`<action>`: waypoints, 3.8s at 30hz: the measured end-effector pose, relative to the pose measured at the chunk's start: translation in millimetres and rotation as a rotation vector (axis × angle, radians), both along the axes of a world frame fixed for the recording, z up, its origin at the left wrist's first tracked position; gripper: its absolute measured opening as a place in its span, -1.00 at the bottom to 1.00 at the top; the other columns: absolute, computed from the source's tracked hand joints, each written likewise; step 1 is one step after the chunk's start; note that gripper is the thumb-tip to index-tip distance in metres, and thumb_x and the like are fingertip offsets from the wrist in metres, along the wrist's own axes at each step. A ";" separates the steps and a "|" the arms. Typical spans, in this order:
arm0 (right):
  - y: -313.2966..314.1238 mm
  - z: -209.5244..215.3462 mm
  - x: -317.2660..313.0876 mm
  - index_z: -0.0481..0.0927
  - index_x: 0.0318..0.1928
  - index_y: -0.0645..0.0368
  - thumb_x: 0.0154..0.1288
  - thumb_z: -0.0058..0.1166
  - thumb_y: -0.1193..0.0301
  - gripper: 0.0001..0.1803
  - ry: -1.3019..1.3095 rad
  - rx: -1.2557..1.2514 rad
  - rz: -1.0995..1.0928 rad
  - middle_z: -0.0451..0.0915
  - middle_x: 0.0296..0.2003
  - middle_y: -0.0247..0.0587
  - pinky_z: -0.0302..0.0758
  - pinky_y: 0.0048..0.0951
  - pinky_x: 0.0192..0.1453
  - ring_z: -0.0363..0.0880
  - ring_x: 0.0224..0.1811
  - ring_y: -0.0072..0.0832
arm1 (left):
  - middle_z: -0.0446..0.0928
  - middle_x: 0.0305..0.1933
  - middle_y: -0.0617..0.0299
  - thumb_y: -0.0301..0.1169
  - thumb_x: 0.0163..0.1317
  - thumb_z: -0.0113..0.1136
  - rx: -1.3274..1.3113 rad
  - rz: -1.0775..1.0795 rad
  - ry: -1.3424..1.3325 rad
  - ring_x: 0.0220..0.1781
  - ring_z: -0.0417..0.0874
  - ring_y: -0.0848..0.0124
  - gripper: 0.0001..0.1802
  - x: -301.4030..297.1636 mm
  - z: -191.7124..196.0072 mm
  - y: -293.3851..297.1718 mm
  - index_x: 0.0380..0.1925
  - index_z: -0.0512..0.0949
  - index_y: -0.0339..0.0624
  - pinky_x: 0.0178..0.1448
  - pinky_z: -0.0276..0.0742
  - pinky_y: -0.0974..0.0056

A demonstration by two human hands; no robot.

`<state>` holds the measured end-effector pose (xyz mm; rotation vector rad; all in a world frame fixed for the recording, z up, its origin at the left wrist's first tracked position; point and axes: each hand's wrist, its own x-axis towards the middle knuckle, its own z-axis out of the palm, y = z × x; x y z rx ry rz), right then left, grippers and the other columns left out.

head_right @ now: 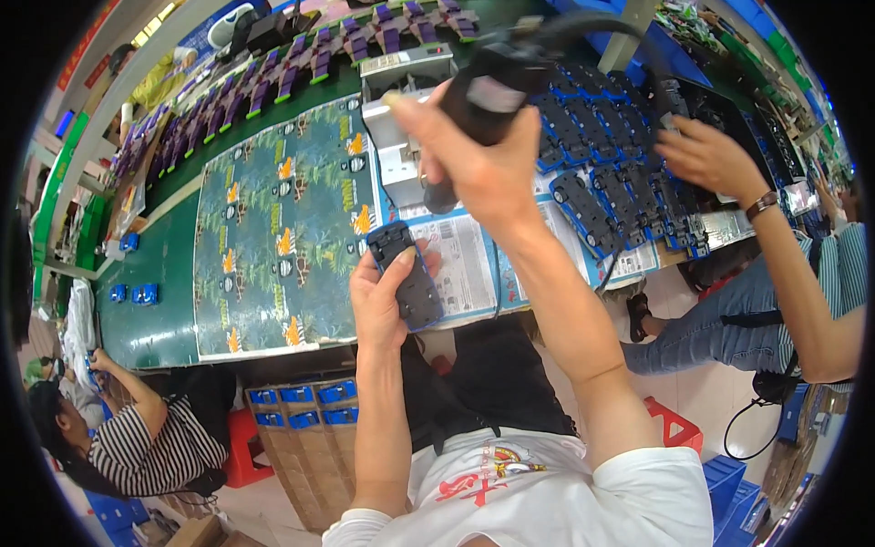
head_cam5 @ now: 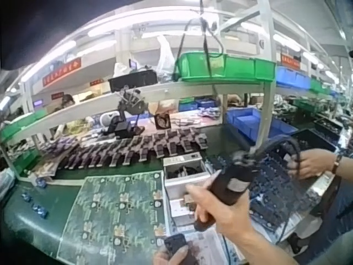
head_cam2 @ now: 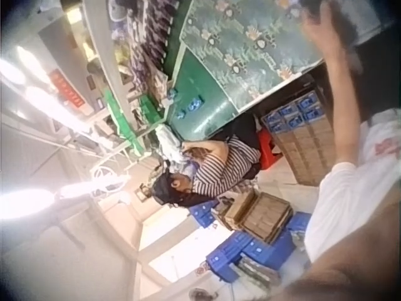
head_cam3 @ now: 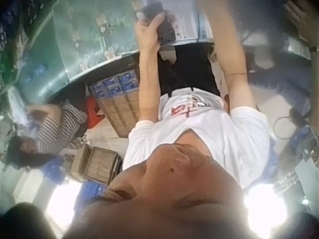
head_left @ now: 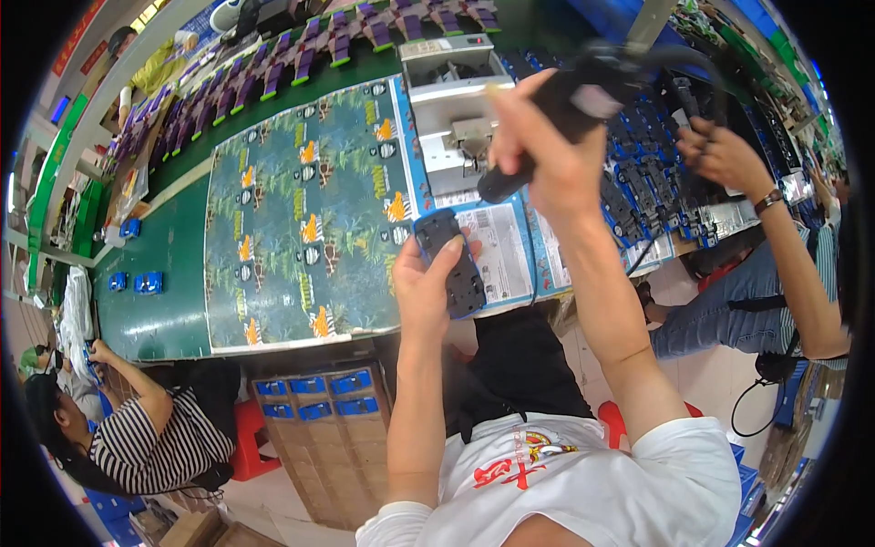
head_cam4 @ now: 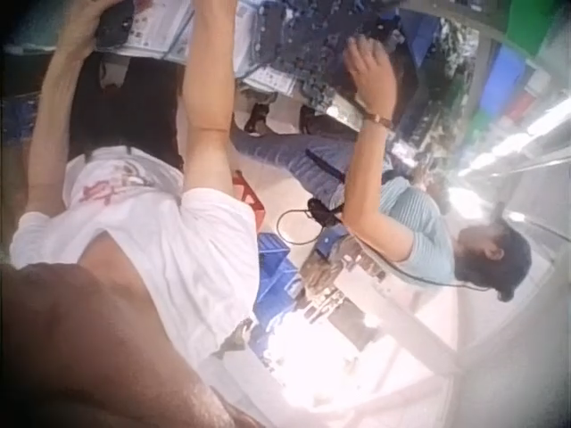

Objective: The person assembles toy cars by driving screws into their undersides using an electric screwdriver, then attaching wheels onto them by hand.

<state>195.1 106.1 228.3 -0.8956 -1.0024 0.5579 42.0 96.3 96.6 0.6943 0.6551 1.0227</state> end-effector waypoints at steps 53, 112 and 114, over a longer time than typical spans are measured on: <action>4.2 10.6 5.6 0.54 -0.31 0.19 0.23 0.33 0.48 -0.82 0.107 0.422 0.175 0.53 -0.62 -0.37 0.42 -0.66 -0.52 0.47 -0.65 -0.72 | 0.63 -0.03 0.03 -0.52 0.27 0.21 -0.258 0.054 -0.312 -0.06 0.70 0.15 -0.64 -20.9 -0.9 14.1 0.08 0.48 -0.19 0.17 0.62 -0.22; -37.6 -37.5 -43.1 0.39 -0.42 0.14 0.09 0.45 0.44 -0.63 0.046 0.020 0.561 0.49 -0.59 -0.36 0.37 -0.58 -0.40 0.41 -0.56 -0.66 | 0.61 -0.07 0.14 -0.72 0.08 0.11 -0.192 0.063 -0.243 -0.07 0.68 0.29 -0.54 -14.3 5.7 16.2 0.03 0.45 -0.21 0.05 0.64 0.20; -39.0 -38.7 -42.5 0.40 -0.42 0.14 0.08 0.45 0.44 -0.63 0.035 0.020 0.565 0.49 -0.59 -0.36 0.37 -0.59 -0.40 0.41 -0.56 -0.66 | 0.61 -0.06 0.13 -0.72 0.08 0.11 -0.198 0.042 -0.269 -0.07 0.68 0.28 -0.53 -15.7 2.0 17.7 0.04 0.46 -0.20 0.06 0.64 0.20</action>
